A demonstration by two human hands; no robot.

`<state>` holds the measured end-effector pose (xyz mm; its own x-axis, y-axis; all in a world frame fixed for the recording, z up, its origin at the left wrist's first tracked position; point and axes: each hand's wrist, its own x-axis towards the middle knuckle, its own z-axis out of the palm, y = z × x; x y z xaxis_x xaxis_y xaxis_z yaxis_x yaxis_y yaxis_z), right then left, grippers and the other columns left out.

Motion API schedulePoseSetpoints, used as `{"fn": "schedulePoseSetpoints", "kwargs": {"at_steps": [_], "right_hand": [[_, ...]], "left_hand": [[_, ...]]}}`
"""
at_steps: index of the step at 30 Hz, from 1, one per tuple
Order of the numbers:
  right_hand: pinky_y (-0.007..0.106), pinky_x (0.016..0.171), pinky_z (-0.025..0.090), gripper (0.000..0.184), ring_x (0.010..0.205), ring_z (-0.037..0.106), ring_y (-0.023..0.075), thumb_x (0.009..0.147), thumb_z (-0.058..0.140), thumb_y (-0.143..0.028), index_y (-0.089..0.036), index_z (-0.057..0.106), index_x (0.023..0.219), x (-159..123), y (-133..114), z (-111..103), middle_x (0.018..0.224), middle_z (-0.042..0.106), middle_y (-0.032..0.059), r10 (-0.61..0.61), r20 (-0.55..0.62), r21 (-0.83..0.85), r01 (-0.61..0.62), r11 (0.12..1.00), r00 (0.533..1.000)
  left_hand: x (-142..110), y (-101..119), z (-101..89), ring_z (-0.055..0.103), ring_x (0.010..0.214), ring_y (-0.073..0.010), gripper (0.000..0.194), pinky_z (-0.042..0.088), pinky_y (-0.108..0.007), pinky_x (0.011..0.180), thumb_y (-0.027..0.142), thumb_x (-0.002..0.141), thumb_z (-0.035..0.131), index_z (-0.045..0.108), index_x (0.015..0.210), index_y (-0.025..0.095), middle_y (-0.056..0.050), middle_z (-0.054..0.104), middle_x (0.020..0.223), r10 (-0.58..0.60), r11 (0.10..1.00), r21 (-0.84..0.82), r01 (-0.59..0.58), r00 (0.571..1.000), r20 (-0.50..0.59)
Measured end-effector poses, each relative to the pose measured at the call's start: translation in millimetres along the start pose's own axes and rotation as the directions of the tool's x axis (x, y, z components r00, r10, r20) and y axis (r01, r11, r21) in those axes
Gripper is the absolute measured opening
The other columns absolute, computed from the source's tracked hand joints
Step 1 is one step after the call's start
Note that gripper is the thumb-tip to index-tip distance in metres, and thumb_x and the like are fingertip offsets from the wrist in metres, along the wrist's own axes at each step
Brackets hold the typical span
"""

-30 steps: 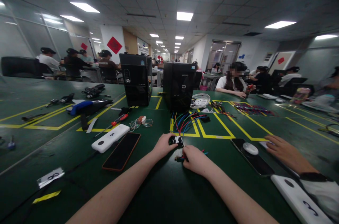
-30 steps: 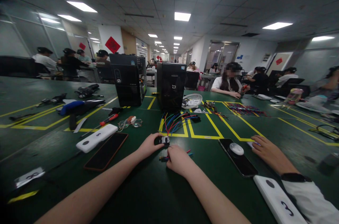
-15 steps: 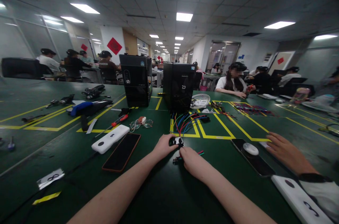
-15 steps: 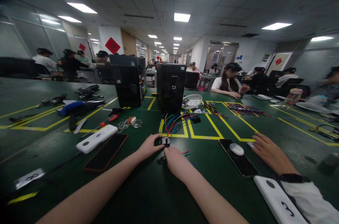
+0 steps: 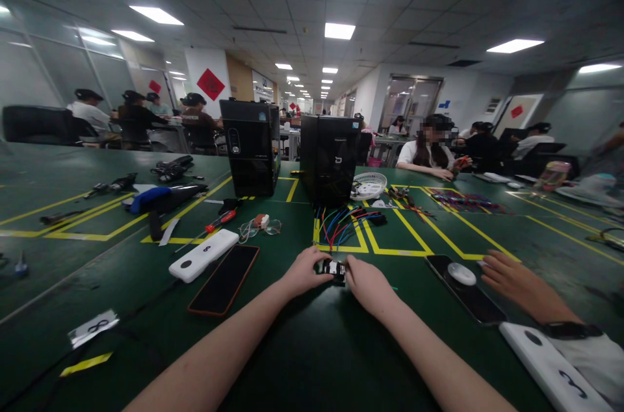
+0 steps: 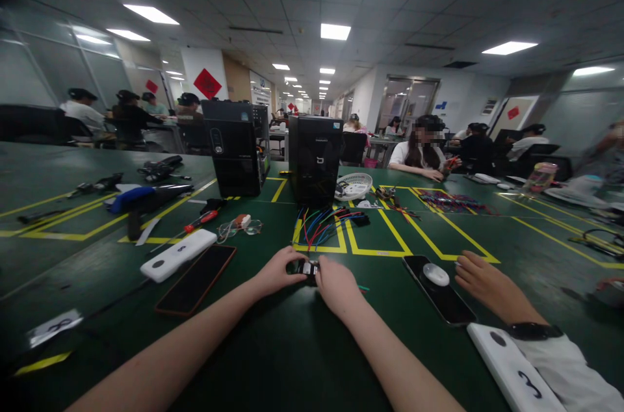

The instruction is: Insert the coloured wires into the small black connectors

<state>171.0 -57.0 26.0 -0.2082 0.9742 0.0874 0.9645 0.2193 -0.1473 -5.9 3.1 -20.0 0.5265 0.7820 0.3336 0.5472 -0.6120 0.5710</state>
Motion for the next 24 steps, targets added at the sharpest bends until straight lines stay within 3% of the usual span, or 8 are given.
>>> {"fn": "schedulePoseSetpoints", "kwargs": {"at_steps": [3,7,13,19,24], "right_hand": [[0.029,0.064,0.040,0.034,0.081,0.062,0.0236,0.085,0.046,-0.039,-0.017,0.051,0.111,0,4,-2,0.087,0.066,0.0103,0.026,-0.060,-0.003,-0.026,1.000,0.998],[0.029,0.064,0.041,0.028,0.080,0.063,0.0239,0.082,0.050,-0.040,-0.018,0.057,0.099,2,6,7,0.086,0.067,0.0105,0.018,-0.012,-0.044,-0.019,0.999,1.000],[0.029,0.064,0.043,0.030,0.079,0.064,0.0237,0.081,0.051,-0.044,-0.016,0.058,0.090,10,25,-3,0.085,0.066,0.0121,0.207,-0.051,-0.072,-0.211,0.975,0.977],[0.033,0.067,0.045,0.043,0.085,0.063,0.0270,0.084,0.042,-0.050,-0.011,0.056,0.098,18,94,-26,0.090,0.065,0.0169,0.540,-0.100,-0.048,-0.547,0.836,0.835],[0.035,0.069,0.046,0.045,0.089,0.062,0.0288,0.083,0.042,-0.048,-0.009,0.058,0.099,17,140,-29,0.095,0.064,0.0192,0.676,-0.037,-0.032,-0.677,0.736,0.736]], "left_hand": [[-1,1,0.2,0.057,0.082,-0.0191,0.042,0.044,-0.029,0.078,0.034,0.071,0.069,0.061,0.110,0.020,-0.003,0.061,0.086,0.045,0.998,-0.043,-0.043,0.997,0.067],[-3,2,2.0,0.058,0.086,-0.0181,0.052,0.043,-0.029,0.085,0.032,0.075,0.067,0.051,0.123,0.019,-0.002,0.063,0.088,0.076,0.990,-0.121,-0.070,0.996,0.050],[-3,6,2.3,0.058,0.094,-0.0180,0.048,0.043,-0.031,0.089,0.025,0.082,0.055,0.045,0.128,0.019,-0.005,0.063,0.102,0.036,0.986,-0.165,-0.034,0.999,0.009],[-2,9,1.6,0.058,0.092,-0.0176,0.040,0.043,-0.031,0.088,0.022,0.081,0.053,0.051,0.121,0.019,-0.003,0.064,0.096,0.030,0.992,-0.126,-0.023,0.998,0.056],[-3,8,1.9,0.058,0.092,-0.0180,0.037,0.042,-0.031,0.089,0.021,0.081,0.053,0.053,0.118,0.018,-0.004,0.065,0.096,0.055,0.992,-0.112,-0.050,0.998,0.041]]}}
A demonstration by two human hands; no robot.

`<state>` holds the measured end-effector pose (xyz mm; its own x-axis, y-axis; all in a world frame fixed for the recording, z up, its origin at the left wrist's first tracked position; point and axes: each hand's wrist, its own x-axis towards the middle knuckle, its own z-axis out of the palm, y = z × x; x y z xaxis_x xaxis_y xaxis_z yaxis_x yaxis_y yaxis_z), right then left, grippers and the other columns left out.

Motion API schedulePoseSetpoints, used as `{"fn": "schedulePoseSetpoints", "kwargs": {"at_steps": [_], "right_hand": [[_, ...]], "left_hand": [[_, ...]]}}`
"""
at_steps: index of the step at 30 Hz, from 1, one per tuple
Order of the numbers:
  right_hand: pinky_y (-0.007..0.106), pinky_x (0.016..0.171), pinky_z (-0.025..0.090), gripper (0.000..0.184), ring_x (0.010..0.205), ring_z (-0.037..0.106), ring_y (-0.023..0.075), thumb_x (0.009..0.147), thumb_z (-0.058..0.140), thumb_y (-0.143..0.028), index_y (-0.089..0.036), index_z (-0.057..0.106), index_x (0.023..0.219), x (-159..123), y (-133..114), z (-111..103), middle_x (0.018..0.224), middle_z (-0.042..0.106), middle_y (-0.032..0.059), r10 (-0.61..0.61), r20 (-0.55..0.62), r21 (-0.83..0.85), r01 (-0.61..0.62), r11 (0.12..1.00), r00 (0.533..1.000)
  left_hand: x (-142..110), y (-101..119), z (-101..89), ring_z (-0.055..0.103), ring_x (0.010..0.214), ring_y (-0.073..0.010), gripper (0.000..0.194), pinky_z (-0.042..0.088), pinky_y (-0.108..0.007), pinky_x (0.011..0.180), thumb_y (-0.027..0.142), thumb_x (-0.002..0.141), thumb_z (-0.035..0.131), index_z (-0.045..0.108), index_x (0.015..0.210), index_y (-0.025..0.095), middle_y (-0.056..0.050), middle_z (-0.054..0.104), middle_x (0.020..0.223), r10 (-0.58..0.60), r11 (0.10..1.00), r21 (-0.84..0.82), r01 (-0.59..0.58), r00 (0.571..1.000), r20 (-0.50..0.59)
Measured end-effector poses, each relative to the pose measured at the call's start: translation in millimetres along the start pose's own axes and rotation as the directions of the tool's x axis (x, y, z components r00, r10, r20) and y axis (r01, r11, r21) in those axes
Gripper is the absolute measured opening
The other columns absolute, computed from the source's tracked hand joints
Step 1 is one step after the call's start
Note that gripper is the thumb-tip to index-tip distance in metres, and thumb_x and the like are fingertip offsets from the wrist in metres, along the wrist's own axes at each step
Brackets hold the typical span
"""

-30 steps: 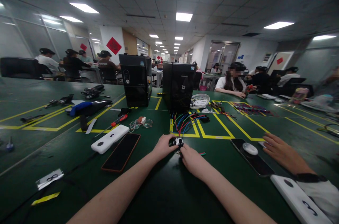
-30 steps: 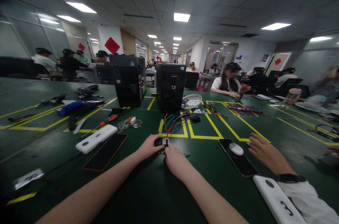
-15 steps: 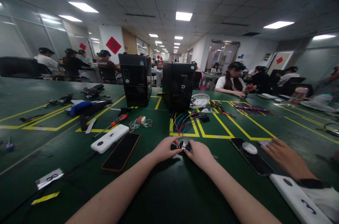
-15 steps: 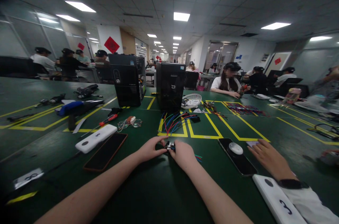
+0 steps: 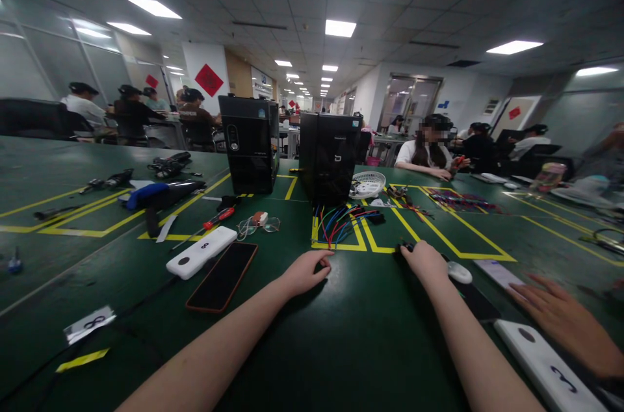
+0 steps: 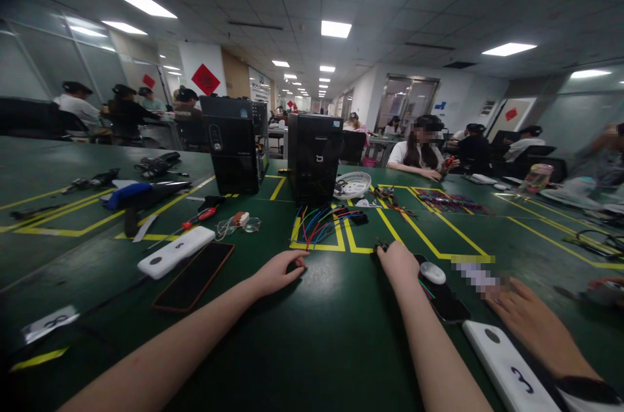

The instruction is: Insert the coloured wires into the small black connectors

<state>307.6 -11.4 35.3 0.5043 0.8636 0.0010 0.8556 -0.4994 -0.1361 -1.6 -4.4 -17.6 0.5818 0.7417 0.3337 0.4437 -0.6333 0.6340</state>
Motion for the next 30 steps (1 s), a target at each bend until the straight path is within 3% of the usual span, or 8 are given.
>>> {"fn": "schedulePoseSetpoints", "kwargs": {"at_steps": [7,12,17,22,26,30], "right_hand": [[0.039,0.073,0.046,0.051,0.096,0.060,0.0318,0.083,0.040,-0.050,-0.007,0.057,0.104,6,10,9,0.101,0.062,0.0216,0.107,0.089,0.043,-0.111,0.993,0.990],[0.040,0.073,0.046,0.064,0.093,0.061,0.0325,0.083,0.033,-0.059,-0.006,0.046,0.114,10,14,9,0.100,0.062,0.0224,0.095,0.001,0.096,-0.095,0.991,0.995],[0.032,0.069,0.043,0.031,0.089,0.061,0.0252,0.089,0.033,-0.033,-0.013,0.051,0.105,21,24,4,0.099,0.063,0.0150,-0.071,-0.107,0.058,0.078,0.995,0.992],[0.028,0.069,0.040,0.021,0.088,0.059,0.0211,0.085,0.042,-0.027,-0.015,0.056,0.096,24,28,8,0.096,0.063,0.0111,-0.191,-0.173,0.040,0.200,0.979,0.966],[0.027,0.064,0.038,0.020,0.086,0.059,0.0203,0.083,0.044,-0.028,-0.016,0.058,0.092,21,26,6,0.097,0.063,0.0096,-0.185,-0.256,0.016,0.195,0.981,0.949],[0.026,0.057,0.036,0.020,0.081,0.059,0.0202,0.079,0.047,-0.028,-0.018,0.060,0.091,17,25,-1,0.093,0.064,0.0089,-0.150,-0.233,-0.005,0.154,0.988,0.961]], "left_hand": [[0,-3,0.4,0.059,0.091,-0.0176,0.032,0.043,-0.030,0.088,0.020,0.081,0.052,0.056,0.113,0.018,-0.005,0.064,0.097,0.019,1.000,0.024,-0.019,1.000,0.010],[0,-2,0.0,0.059,0.091,-0.0178,0.031,0.043,-0.031,0.088,0.018,0.080,0.053,0.057,0.110,0.018,-0.004,0.065,0.097,0.012,0.999,0.043,-0.013,1.000,0.023],[1,0,-0.6,0.058,0.091,-0.0177,0.027,0.044,-0.030,0.087,0.017,0.081,0.052,0.059,0.107,0.017,-0.004,0.065,0.096,0.024,0.998,0.057,-0.026,0.999,0.034],[1,0,-1.0,0.058,0.091,-0.0175,0.022,0.044,-0.030,0.086,0.018,0.083,0.051,0.060,0.103,0.018,-0.005,0.064,0.097,0.044,0.996,0.075,-0.047,0.998,0.043],[1,-1,-0.5,0.058,0.091,-0.0171,0.022,0.044,-0.029,0.085,0.017,0.082,0.051,0.061,0.102,0.018,-0.005,0.064,0.097,0.066,0.994,0.081,-0.069,0.997,0.043],[1,-1,-0.5,0.058,0.091,-0.0171,0.021,0.044,-0.029,0.085,0.017,0.083,0.051,0.061,0.101,0.018,-0.004,0.063,0.097,0.065,0.994,0.083,-0.068,0.997,0.040]]}}
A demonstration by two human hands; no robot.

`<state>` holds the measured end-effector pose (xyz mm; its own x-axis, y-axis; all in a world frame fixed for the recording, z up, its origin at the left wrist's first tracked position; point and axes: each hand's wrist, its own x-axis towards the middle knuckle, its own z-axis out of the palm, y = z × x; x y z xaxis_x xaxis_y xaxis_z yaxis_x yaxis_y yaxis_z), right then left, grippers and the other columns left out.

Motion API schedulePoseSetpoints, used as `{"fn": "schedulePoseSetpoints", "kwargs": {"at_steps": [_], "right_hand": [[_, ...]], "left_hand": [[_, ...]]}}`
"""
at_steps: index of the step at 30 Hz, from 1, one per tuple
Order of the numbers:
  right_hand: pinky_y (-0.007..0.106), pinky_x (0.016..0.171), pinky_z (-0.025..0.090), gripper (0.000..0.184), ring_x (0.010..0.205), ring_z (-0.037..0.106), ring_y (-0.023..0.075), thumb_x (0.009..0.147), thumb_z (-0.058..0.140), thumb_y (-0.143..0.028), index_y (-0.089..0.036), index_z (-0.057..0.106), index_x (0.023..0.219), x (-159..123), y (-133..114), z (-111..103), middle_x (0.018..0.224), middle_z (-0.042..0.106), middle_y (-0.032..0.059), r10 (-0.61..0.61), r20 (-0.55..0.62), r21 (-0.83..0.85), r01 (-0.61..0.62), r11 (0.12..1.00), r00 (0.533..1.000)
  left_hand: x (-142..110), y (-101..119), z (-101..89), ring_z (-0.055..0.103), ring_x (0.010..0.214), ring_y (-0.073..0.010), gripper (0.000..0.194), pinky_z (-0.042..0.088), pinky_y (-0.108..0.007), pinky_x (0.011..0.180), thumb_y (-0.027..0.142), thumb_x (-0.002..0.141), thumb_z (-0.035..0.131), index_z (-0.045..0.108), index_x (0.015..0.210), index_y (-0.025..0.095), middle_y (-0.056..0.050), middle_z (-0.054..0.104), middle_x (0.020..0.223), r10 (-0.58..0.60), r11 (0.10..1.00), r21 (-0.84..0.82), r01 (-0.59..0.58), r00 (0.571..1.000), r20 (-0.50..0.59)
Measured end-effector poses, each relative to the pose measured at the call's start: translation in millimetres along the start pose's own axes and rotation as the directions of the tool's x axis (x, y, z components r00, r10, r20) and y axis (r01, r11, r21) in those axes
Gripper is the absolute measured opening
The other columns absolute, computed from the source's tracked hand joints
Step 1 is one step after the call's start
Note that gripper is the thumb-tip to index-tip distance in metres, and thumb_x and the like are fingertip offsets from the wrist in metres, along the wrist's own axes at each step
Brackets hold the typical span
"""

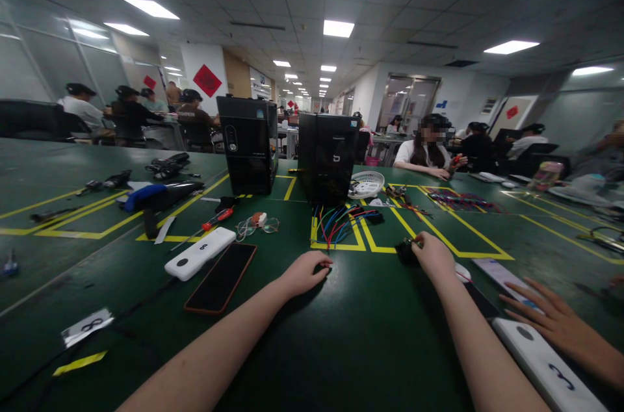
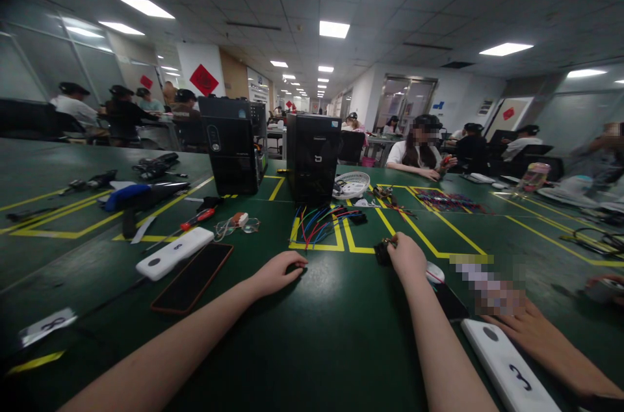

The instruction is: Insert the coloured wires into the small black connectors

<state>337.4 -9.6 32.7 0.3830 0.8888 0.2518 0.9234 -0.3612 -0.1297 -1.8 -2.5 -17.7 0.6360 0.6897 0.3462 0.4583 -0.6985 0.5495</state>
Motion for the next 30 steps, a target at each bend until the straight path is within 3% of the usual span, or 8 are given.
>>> {"fn": "schedulePoseSetpoints", "kwargs": {"at_steps": [13,30], "right_hand": [[0.027,0.067,0.039,0.031,0.086,0.059,0.0205,0.080,0.042,-0.018,-0.014,0.065,0.100,4,0,12,0.097,0.065,0.0116,-0.144,0.094,-0.002,0.144,0.990,0.985],[0.027,0.075,0.043,0.036,0.094,0.060,0.0212,0.082,0.040,-0.019,-0.013,0.064,0.108,9,-8,17,0.104,0.066,0.0125,-0.110,0.165,0.017,0.109,0.994,0.980]], "left_hand": [[1,-1,0.4,0.058,0.091,-0.0170,0.020,0.044,-0.029,0.085,0.017,0.083,0.051,0.061,0.100,0.018,-0.004,0.064,0.097,0.003,1.000,0.008,-0.003,1.000,0.004],[0,1,-1.8,0.057,0.091,-0.0172,0.019,0.044,-0.030,0.086,0.017,0.084,0.050,0.061,0.100,0.018,-0.005,0.063,0.097,-0.002,1.000,0.009,0.002,1.000,0.016]]}}
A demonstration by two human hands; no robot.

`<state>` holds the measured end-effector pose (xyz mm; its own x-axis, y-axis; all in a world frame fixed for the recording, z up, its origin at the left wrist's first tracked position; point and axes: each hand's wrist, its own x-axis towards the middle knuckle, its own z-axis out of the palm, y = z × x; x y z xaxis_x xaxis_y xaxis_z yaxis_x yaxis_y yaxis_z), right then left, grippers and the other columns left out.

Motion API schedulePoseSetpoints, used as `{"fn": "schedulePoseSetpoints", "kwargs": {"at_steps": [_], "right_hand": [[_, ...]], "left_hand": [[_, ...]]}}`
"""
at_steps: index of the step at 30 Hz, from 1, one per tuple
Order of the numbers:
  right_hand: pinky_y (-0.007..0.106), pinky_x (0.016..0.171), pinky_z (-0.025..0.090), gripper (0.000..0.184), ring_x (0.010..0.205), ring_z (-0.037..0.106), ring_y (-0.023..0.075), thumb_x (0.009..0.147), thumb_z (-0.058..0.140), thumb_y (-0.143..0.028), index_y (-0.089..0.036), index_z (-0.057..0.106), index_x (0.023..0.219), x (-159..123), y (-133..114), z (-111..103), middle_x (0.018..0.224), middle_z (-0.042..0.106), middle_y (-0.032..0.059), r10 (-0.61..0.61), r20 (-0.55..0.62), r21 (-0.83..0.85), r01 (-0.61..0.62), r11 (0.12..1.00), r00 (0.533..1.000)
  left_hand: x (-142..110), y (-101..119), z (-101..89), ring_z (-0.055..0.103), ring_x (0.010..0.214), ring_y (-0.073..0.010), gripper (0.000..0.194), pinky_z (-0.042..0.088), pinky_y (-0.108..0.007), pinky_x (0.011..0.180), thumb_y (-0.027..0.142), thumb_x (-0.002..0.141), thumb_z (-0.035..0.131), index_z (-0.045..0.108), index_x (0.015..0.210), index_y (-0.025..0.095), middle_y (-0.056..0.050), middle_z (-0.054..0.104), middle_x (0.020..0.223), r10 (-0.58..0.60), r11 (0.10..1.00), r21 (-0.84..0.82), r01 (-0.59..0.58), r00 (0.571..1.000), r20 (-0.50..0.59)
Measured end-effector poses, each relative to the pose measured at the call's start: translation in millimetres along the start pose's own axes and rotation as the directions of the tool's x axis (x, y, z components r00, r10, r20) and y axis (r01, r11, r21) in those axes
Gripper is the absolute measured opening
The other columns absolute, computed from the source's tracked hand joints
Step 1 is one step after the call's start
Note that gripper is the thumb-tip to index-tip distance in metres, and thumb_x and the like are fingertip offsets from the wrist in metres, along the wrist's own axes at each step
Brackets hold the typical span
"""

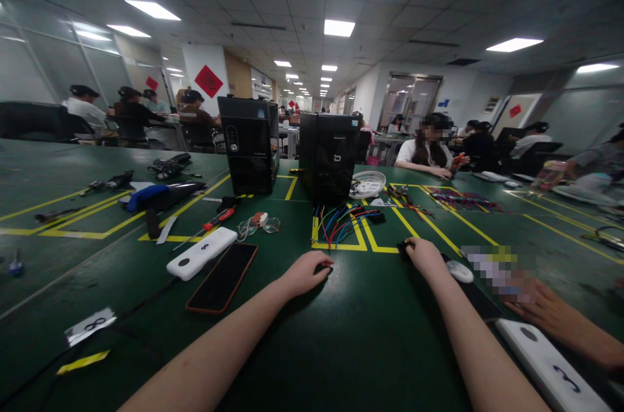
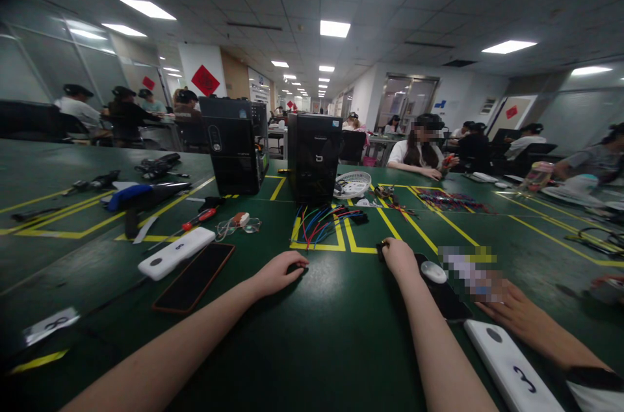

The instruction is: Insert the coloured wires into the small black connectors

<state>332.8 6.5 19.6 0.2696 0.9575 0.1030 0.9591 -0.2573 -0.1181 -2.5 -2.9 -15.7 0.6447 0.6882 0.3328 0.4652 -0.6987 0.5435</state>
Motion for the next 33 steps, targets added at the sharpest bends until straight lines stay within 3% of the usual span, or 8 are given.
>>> {"fn": "schedulePoseSetpoints", "kwargs": {"at_steps": [8,15,19,25,30,33], "right_hand": [[0.026,0.073,0.043,0.035,0.094,0.061,0.0209,0.086,0.037,-0.021,-0.013,0.063,0.108,-1,-5,-5,0.105,0.066,0.0125,0.022,0.078,0.009,-0.023,1.000,0.997],[0.030,0.075,0.043,0.039,0.095,0.061,0.0242,0.090,0.030,-0.026,-0.012,0.063,0.107,-9,10,-17,0.105,0.065,0.0161,0.131,-0.085,0.019,-0.130,0.991,0.988],[0.028,0.076,0.041,0.035,0.098,0.059,0.0232,0.089,0.035,-0.024,-0.011,0.064,0.103,-8,18,-22,0.105,0.064,0.0155,0.092,-0.041,0.025,-0.091,0.996,0.995],[0.025,0.061,0.038,0.033,0.074,0.062,0.0187,0.085,0.043,-0.023,-0.013,0.055,0.114,-8,20,-19,0.076,0.068,0.0075,0.103,0.047,0.094,-0.107,0.990,0.994],[0.025,0.061,0.037,0.022,0.080,0.062,0.0198,0.082,0.044,-0.019,-0.016,0.064,0.092,-8,17,-18,0.083,0.068,0.0096,0.052,0.033,0.001,-0.052,0.999,0.998],[0.025,0.063,0.039,0.023,0.083,0.062,0.0211,0.082,0.044,-0.018,-0.015,0.066,0.088,-9,13,-17,0.089,0.068,0.0124,0.034,0.012,-0.053,-0.033,0.998,0.999]], "left_hand": [[0,0,0.1,0.057,0.092,-0.0176,0.020,0.044,-0.030,0.085,0.017,0.084,0.050,0.061,0.100,0.018,-0.004,0.063,0.098,-0.016,1.000,0.000,0.016,1.000,0.008],[0,-2,2.3,0.057,0.090,-0.0168,0.019,0.043,-0.028,0.085,0.016,0.083,0.051,0.061,0.099,0.018,-0.004,0.063,0.096,0.015,1.000,-0.004,-0.015,1.000,-0.006],[0,-3,2.2,0.057,0.091,-0.0167,0.019,0.043,-0.028,0.085,0.016,0.083,0.051,0.061,0.098,0.018,-0.004,0.063,0.096,0.019,1.000,-0.001,-0.019,1.000,-0.010],[0,-1,1.8,0.057,0.092,-0.0169,0.019,0.044,-0.029,0.086,0.015,0.083,0.051,0.061,0.098,0.018,-0.004,0.063,0.097,0.004,1.000,0.001,-0.004,1.000,-0.001],[0,-1,1.2,0.057,0.092,-0.0169,0.018,0.044,-0.029,0.085,0.015,0.083,0.051,0.061,0.098,0.018,-0.004,0.063,0.097,0.000,1.000,0.004,0.000,1.000,-0.002],[0,-1,1.1,0.057,0.092,-0.0173,0.019,0.044,-0.029,0.085,0.016,0.083,0.050,0.061,0.099,0.018,-0.005,0.063,0.098,-0.005,1.000,0.005,0.005,1.000,0.003]]}}
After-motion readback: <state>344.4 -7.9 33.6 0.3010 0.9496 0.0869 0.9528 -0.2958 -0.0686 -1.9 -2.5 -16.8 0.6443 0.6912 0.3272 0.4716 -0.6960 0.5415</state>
